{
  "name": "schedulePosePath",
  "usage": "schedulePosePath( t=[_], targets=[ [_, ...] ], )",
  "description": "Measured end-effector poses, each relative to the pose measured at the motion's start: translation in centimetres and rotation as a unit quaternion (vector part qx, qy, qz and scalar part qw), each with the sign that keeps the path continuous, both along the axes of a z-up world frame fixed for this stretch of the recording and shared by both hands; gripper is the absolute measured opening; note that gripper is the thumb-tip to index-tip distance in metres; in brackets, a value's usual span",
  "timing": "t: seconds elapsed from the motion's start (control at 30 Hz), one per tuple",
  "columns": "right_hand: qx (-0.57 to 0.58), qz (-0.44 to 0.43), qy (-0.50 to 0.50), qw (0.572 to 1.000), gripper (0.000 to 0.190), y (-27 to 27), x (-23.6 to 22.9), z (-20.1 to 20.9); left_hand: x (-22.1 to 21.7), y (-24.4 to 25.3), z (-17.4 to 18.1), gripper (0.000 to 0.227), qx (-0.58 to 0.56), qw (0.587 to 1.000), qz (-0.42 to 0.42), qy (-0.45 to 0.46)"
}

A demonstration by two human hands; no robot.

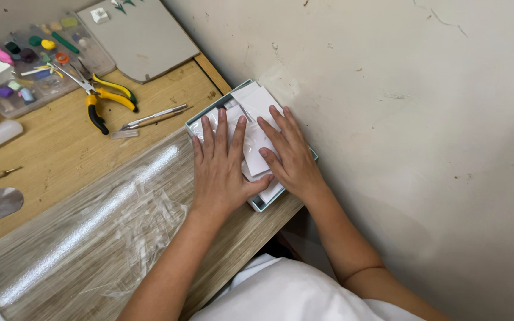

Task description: The person inserts a white card into a clear plastic sleeve by hand and then places the packaged card into a blue box with other items.

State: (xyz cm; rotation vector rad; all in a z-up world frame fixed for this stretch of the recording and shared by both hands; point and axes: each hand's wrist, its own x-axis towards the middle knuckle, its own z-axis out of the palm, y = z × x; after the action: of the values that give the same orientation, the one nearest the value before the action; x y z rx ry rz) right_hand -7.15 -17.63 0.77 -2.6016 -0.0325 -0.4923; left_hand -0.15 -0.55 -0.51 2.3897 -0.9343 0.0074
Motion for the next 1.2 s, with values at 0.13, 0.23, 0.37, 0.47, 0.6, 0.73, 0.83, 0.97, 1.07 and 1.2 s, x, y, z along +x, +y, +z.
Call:
schedulePosePath(
  t=[0.13,0.23,0.37,0.47,0.6,0.73,0.83,0.97,1.07,1.2],
  targets=[
    [0.002,-0.003,-0.006,1.000,0.052,0.3,0.0,0.5,0.0,0.4,0.0,0.124,0.003,1.000,0.000,-0.016],
    [0.010,0.003,-0.022,1.000,0.054,0.6,0.1,0.5,0.0,0.7,0.1,0.124,-0.004,1.000,0.000,-0.011],
    [-0.016,0.032,-0.066,0.997,0.053,0.9,0.4,0.0,0.1,1.8,-0.9,0.128,-0.022,0.999,0.003,-0.029],
    [-0.012,0.064,-0.084,0.994,0.055,2.4,0.8,0.6,0.0,3.7,-0.9,0.129,-0.041,0.998,0.029,-0.038],
    [-0.014,0.068,-0.083,0.994,0.056,5.4,1.3,1.3,-0.6,7.8,0.6,0.128,-0.085,0.994,0.053,-0.047],
    [-0.014,0.130,-0.056,0.990,0.057,10.5,1.3,1.7,-2.6,13.3,0.1,0.129,-0.069,0.989,0.116,-0.054],
    [0.006,0.193,-0.049,0.980,0.057,14.6,1.8,1.3,-4.7,18.3,-0.1,0.126,-0.074,0.986,0.143,-0.043],
    [0.005,0.300,-0.044,0.953,0.055,19.9,2.7,-0.2,-8.0,25.2,-0.2,0.115,-0.041,0.980,0.192,-0.011],
    [-0.016,0.356,-0.050,0.933,0.055,23.9,3.0,-1.1,-10.4,29.9,0.6,0.098,-0.019,0.970,0.241,0.018],
    [-0.050,0.391,-0.009,0.919,0.056,28.1,2.4,-1.6,-12.8,33.8,2.0,0.062,0.009,0.937,0.346,0.049]
  ],
)
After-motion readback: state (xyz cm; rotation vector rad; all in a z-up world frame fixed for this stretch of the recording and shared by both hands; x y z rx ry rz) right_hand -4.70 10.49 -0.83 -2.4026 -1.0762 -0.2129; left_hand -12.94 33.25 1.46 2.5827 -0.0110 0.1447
